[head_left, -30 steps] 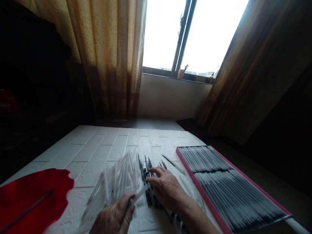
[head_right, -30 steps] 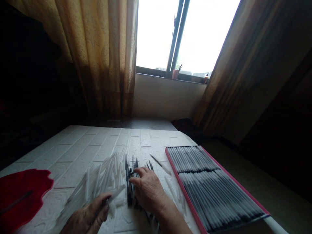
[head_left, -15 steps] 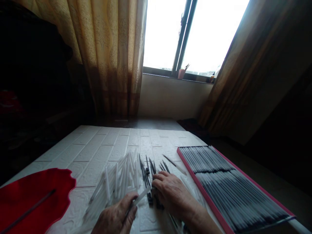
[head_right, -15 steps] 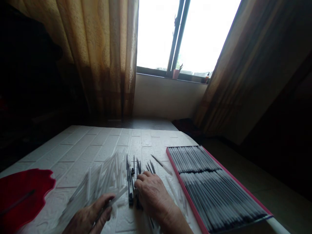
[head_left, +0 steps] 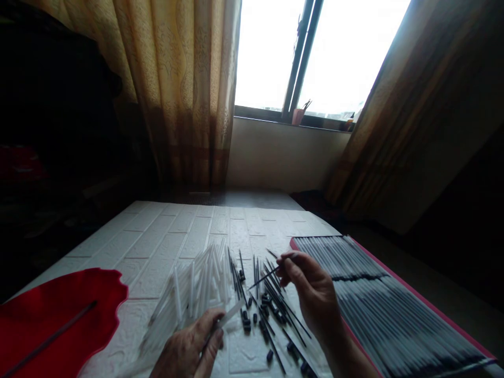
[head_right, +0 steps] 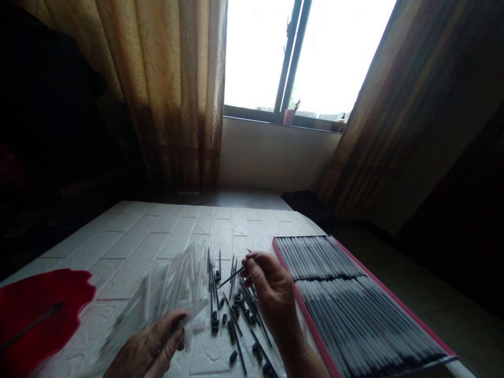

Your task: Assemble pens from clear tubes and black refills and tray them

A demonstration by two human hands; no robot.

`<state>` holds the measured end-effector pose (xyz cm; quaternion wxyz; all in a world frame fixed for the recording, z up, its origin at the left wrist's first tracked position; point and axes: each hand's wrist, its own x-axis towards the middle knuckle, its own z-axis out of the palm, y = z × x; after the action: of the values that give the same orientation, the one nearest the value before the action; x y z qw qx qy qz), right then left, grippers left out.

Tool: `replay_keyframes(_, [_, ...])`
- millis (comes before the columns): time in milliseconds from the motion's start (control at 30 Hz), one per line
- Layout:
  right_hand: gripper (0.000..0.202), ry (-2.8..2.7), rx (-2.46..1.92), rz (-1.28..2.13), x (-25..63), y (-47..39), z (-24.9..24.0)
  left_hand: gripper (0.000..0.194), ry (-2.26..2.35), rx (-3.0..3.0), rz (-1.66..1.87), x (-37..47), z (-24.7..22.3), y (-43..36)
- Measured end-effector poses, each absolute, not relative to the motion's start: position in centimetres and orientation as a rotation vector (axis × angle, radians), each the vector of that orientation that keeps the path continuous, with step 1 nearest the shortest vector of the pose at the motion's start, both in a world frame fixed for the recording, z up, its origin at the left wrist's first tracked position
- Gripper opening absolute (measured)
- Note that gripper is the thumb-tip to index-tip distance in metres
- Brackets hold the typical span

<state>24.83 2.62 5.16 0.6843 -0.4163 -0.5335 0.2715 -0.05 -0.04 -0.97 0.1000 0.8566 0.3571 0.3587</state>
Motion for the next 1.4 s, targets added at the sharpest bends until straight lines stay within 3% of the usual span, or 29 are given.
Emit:
replay_keyframes(167, [0.024, -0.958, -0.827, 0.912, 24.7, 2.8, 5.3, 0.026, 1.06, 2.524, 1.06, -0.1, -1.0, 0.1])
replay_keyframes(700, [0.034, -0.993, -0.837, 1.012, 22.8, 2.4, 4.9, 0.023, 0.977, 2.485, 1.028, 0.0, -0.3, 0.3])
replay_keyframes(833, [0.025, -1.248, -0.919, 1.029, 22.3, 2.1, 4.4, 0.021, 0.998, 2.395, 1.016, 0.2, 0.2, 0.0])
replay_keyframes(1000, [0.033, -1.596, -1.137, 0.913, 23.0, 2.5, 3.9, 0.022, 1.01, 2.396, 1.056, 0.2, -0.1, 0.1])
replay_keyframes(1400, [0.025, -2.213, -1.527, 0.419, 24.0, 3.0, 3.3, 0.023, 1.026, 2.076, 1.163, 1.1, 0.5, -0.6])
